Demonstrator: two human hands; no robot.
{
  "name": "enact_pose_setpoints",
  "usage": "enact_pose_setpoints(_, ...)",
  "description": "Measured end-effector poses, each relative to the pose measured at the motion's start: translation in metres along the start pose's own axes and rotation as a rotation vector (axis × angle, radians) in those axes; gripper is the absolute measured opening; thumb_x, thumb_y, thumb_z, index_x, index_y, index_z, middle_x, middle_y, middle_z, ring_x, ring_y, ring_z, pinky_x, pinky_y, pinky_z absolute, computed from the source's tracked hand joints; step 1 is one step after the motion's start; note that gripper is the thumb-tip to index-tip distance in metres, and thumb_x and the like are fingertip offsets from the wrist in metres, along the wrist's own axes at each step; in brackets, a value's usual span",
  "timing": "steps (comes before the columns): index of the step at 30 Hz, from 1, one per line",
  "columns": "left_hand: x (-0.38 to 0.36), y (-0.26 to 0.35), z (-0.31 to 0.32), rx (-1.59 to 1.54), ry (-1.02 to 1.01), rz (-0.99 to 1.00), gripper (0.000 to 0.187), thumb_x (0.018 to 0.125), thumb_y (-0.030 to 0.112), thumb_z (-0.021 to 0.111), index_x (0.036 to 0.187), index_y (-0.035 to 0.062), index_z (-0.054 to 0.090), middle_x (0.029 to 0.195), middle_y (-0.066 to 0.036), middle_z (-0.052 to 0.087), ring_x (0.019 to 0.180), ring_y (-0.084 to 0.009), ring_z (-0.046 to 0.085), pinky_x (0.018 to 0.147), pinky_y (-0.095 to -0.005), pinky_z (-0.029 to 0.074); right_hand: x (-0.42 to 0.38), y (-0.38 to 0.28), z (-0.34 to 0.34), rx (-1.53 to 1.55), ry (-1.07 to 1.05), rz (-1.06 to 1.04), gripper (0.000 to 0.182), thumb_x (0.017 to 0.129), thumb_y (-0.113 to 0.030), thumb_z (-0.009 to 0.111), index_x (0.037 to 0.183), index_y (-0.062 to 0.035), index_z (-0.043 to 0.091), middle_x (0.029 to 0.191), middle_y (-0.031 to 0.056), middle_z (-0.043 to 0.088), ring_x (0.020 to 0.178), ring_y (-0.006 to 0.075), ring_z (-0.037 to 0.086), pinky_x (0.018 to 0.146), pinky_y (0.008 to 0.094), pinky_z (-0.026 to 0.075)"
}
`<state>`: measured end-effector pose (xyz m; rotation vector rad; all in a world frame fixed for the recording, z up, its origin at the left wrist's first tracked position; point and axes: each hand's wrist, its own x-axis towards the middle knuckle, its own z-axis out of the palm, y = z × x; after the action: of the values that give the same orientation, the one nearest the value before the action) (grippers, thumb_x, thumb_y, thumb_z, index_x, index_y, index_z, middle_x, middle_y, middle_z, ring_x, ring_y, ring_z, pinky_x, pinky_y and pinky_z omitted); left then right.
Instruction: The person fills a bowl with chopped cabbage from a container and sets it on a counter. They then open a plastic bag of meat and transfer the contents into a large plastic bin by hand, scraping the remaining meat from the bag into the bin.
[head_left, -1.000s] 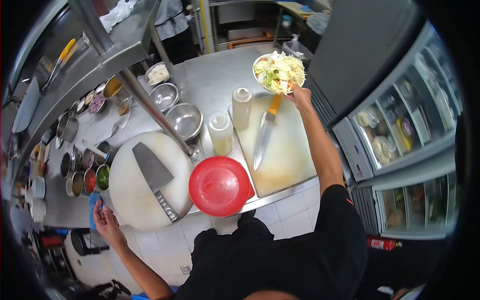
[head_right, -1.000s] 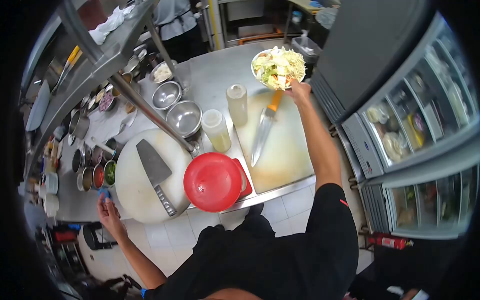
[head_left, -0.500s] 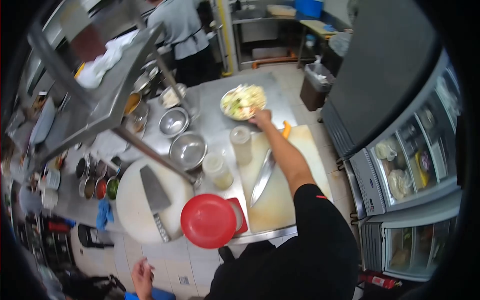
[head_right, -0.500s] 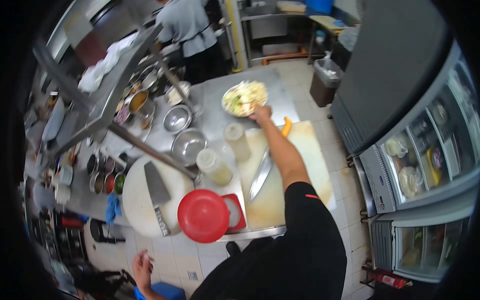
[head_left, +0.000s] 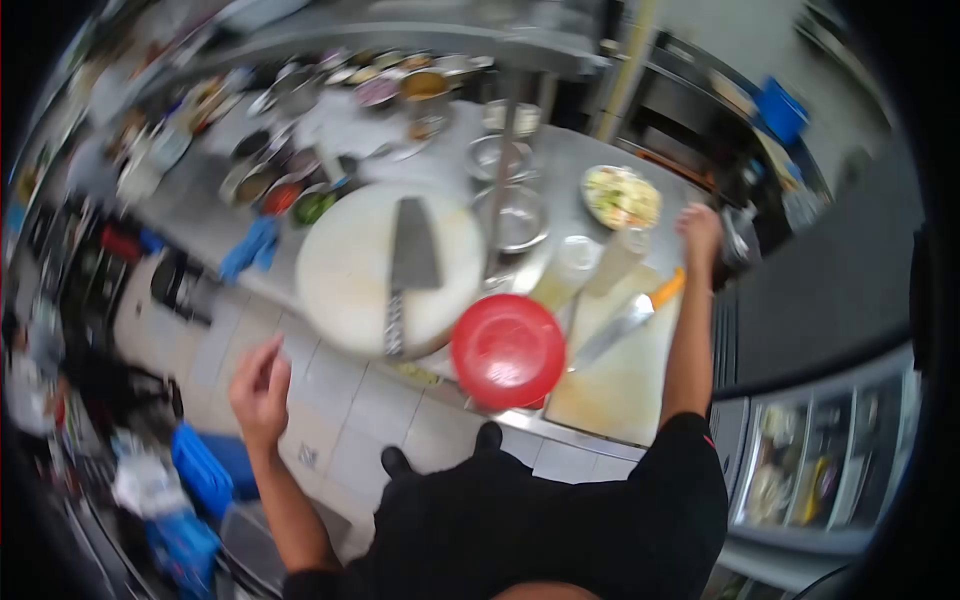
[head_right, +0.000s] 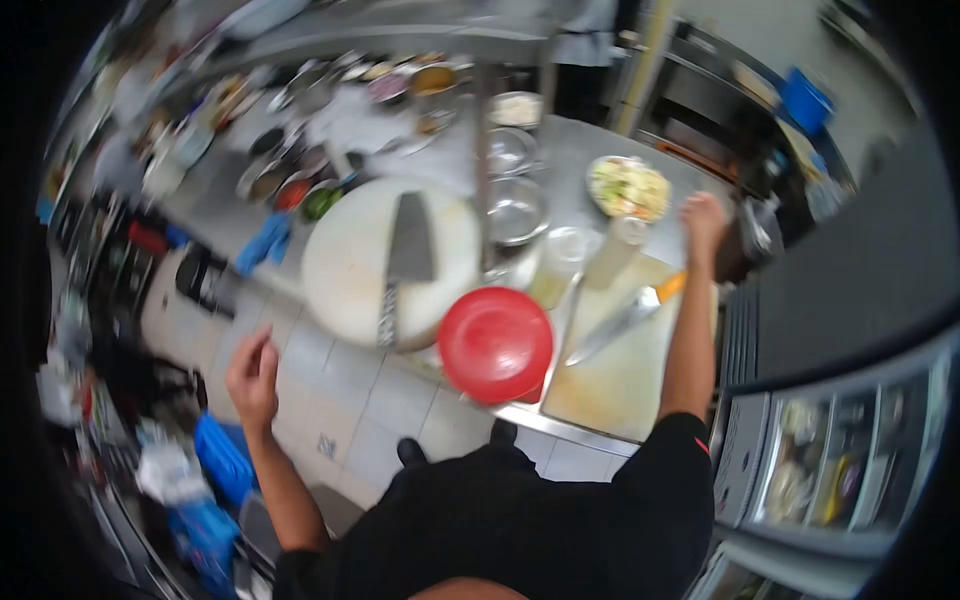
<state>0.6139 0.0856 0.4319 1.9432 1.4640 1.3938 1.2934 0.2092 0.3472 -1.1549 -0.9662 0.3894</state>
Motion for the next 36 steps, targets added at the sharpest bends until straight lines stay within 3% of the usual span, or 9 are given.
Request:
enact_pose_setpoints(2, 0.016, 0.009, -0.018, -0.06, 0.176, 0.166, 0.021, 0.081, 0.003, 0.058, 0.101, -0.0015, 0.062, 0.077, -0.004, 0.05, 0.066, -0.009, 0.044, 0.057, -0.0193, 0.034, -0.018, -0.11, 0.049, -0.121, 0.301, -0.11, 0.02, 0.087, -0.014, 0.057, 0.105, -0.0049, 0.057, 0.078, 0.0026, 0.059, 0.067, 0.0089, 0.057, 0.054, 0.0198, 0.044)
enact_pose_setpoints(5, 0.039, 0.023, -0.057, -0.106, 0.386, 0.554, 0.023, 0.083, 0.012, 0.061, 0.102, -0.0009, 0.06, 0.08, -0.007, 0.051, 0.066, -0.0098, 0.044, 0.057, -0.0189, 0.034, -0.082, -0.247, 0.123, 0.083, 0.304, -0.397, 0.025, 0.085, -0.011, 0.057, 0.106, 0.0032, 0.056, 0.081, 0.0052, 0.058, 0.067, 0.0098, 0.055, 0.054, 0.0191, 0.043)
enact_pose_setpoints(7, 0.055, 0.035, -0.093, 0.019, 0.544, 0.89, 0.028, 0.084, 0.024, 0.063, 0.1, 0.001, 0.059, 0.08, -0.007, 0.049, 0.062, -0.0107, 0.043, 0.052, -0.0187, 0.033, -0.134, -0.311, 0.171, 0.194, 0.148, -0.635, 0.027, 0.087, -0.012, 0.055, 0.107, 0.0066, 0.054, 0.086, 0.0095, 0.057, 0.071, 0.012, 0.053, 0.054, 0.0205, 0.041)
enact_pose_setpoints(10, 0.049, 0.045, -0.142, -0.175, 0.734, 0.976, 0.027, 0.086, 0.032, 0.059, 0.087, 0.0049, 0.057, 0.076, -0.002, 0.045, 0.057, -0.01, 0.039, 0.051, -0.0217, 0.033, -0.213, -0.372, 0.228, 0.358, -0.226, -0.922, 0.037, 0.088, -0.024, 0.053, 0.109, 0.0057, 0.054, 0.096, 0.0147, 0.054, 0.072, 0.0122, 0.049, 0.054, 0.0207, 0.036)
enact_pose_setpoints(12, 0.057, 0.06, -0.17, -0.63, 0.715, 1.219, 0.038, 0.09, 0.039, 0.044, 0.077, 0.0035, 0.052, 0.068, -0.003, 0.043, 0.046, -0.0077, 0.034, 0.039, -0.0185, 0.027, -0.259, -0.401, 0.265, 0.47, -0.498, -1.09, 0.035, 0.089, -0.03, 0.05, 0.106, 0.0001, 0.055, 0.097, 0.0124, 0.052, 0.072, 0.0119, 0.045, 0.052, 0.0209, 0.033)
enact_pose_setpoints(14, 0.061, 0.061, -0.199, -0.545, 0.998, 1.256, 0.053, 0.094, 0.046, 0.031, 0.069, 0.0023, 0.048, 0.054, -0.003, 0.039, 0.035, -0.0057, 0.028, 0.028, -0.0149, 0.019, -0.302, -0.424, 0.31, 0.508, -0.389, -1.239, 0.028, 0.09, -0.033, 0.047, 0.095, -0.0073, 0.057, 0.088, 0.0046, 0.051, 0.07, 0.0086, 0.042, 0.048, 0.0201, 0.031)
enact_pose_setpoints(17, 0.048, 0.051, -0.246, -0.077, 1.18, 1.017, 0.05, 0.091, 0.046, 0.037, 0.058, 0.011, 0.049, 0.04, 0.004, 0.025, 0.031, -0.0044, 0.025, 0.026, -0.0136, 0.018, -0.338, -0.455, 0.356, 0.517, -0.195, -1.29, 0.025, 0.089, -0.034, 0.048, 0.089, -0.0117, 0.059, 0.082, -0.0003, 0.051, 0.068, 0.005, 0.043, 0.046, 0.0181, 0.03)
enact_pose_setpoints(21, 0.047, 0.049, -0.283, -0.481, 1.035, 1.101, 0.033, 0.084, 0.036, 0.041, 0.056, 0.0197, 0.045, 0.042, 0.01, 0.026, 0.031, -0.0008, 0.021, 0.028, -0.0125, 0.014, -0.357, -0.471, 0.376, 0.647, -0.195, -1.309, 0.021, 0.088, -0.031, 0.049, 0.084, -0.0119, 0.057, 0.078, -0.0014, 0.05, 0.065, 0.0046, 0.044, 0.047, 0.0175, 0.031)
enact_pose_setpoints(36, 0.025, 0.03, -0.306, -0.209, 1.091, 1.153, 0.026, 0.082, 0.026, 0.041, 0.059, 0.0162, 0.047, 0.045, 0.008, 0.03, 0.036, -0.002, 0.026, 0.036, -0.0152, 0.016, -0.388, -0.479, 0.392, 0.893, -0.124, -1.347, 0.017, 0.082, -0.02, 0.052, 0.066, -0.0127, 0.052, 0.061, -0.0053, 0.045, 0.054, 0.003, 0.046, 0.048, 0.0152, 0.035)
